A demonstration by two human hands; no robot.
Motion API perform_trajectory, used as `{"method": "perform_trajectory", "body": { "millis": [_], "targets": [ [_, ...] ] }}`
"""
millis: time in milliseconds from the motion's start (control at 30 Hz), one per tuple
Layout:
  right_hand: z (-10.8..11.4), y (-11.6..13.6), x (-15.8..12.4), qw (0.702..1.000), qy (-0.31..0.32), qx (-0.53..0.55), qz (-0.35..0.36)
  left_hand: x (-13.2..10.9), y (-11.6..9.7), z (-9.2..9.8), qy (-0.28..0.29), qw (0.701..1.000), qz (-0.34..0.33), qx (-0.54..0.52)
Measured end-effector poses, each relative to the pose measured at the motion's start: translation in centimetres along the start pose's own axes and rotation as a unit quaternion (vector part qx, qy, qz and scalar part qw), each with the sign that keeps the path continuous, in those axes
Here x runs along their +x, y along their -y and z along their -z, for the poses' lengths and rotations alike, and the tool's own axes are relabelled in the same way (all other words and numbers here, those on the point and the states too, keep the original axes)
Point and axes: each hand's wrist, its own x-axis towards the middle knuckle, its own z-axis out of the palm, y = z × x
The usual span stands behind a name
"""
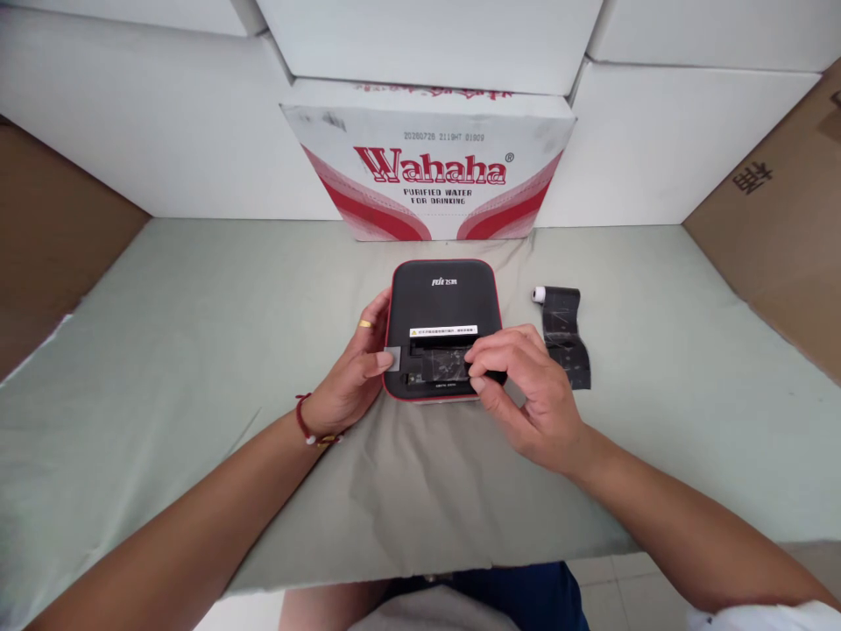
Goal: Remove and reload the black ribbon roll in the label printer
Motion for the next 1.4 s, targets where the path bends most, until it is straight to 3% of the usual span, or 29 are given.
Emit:
{"method": "perform_trajectory", "body": {
  "millis": [1000,1400],
  "targets": [
    [-0.12,-0.02,-0.08,1.000,0.001,0.009,0.007,-0.02,0.04,0.10,-0.006,1.000,0.002,-0.010],
    [0.40,-0.60,0.51,0.999,0.028,0.033,0.030,0.14,0.09,0.15,-0.011,1.000,-0.001,-0.001]
  ]
}}
